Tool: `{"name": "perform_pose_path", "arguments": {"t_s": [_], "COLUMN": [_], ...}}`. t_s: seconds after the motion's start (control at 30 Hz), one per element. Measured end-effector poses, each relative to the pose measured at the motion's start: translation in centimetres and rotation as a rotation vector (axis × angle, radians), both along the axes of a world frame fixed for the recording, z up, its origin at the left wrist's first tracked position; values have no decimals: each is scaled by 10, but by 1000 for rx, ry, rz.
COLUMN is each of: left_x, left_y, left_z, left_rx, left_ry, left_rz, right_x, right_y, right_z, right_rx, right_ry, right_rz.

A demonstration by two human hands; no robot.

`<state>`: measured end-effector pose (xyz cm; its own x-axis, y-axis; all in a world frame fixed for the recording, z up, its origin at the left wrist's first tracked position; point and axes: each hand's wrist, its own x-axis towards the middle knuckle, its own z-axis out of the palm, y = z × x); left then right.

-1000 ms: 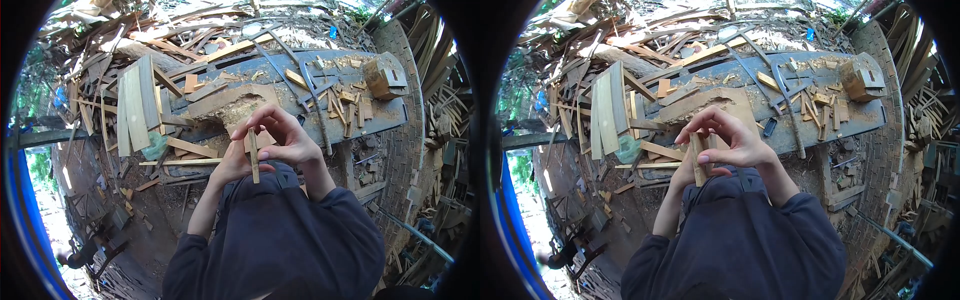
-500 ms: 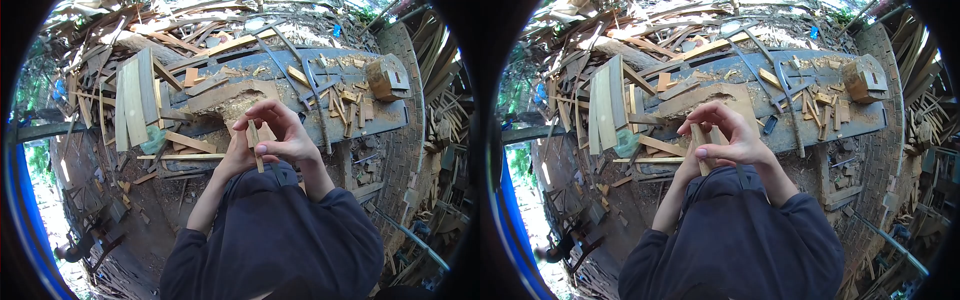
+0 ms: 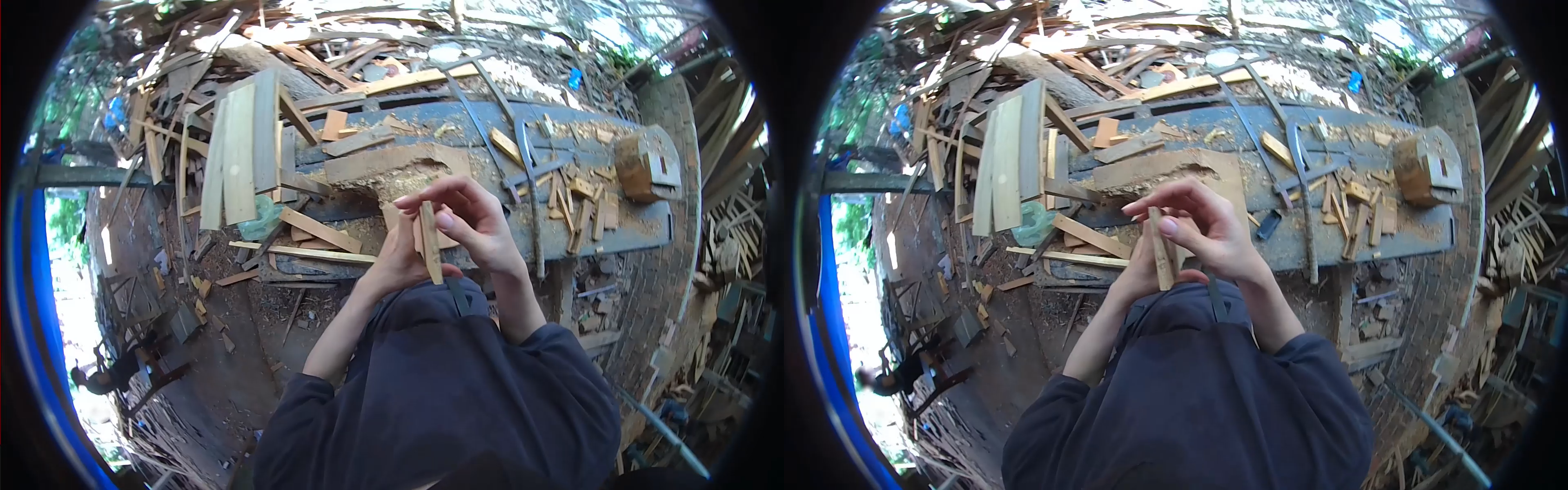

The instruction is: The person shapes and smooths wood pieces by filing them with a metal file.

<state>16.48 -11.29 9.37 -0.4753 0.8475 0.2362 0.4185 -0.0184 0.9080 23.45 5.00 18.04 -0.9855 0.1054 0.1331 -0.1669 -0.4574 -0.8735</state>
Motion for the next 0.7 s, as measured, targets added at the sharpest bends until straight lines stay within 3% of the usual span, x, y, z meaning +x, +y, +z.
{"name": "perform_pose_path", "arguments": {"t_s": [0.07,0.17,0.3,0.37,0.4,0.47,0.7], "left_x": [-3,-11,-15,-21,-25,-27,-36], "left_y": [1,-3,-1,-7,-10,-20,-45], "left_z": [1,7,20,17,17,19,23], "left_rx": [62,-52,-177,-201,-228,-269,-298], "left_ry": [-152,-30,223,326,426,464,533], "left_rz": [26,139,398,454,490,495,433], "right_x": [-3,-5,2,3,0,-4,-30], "right_y": [-2,-1,-4,-3,-2,-3,-19], "right_z": [0,-14,-38,-47,-42,-29,-39], "right_rx": [179,401,192,228,229,331,60], "right_ry": [94,173,227,9,18,-283,-253], "right_rz": [-103,-186,-173,-299,-284,-360,-593]}}
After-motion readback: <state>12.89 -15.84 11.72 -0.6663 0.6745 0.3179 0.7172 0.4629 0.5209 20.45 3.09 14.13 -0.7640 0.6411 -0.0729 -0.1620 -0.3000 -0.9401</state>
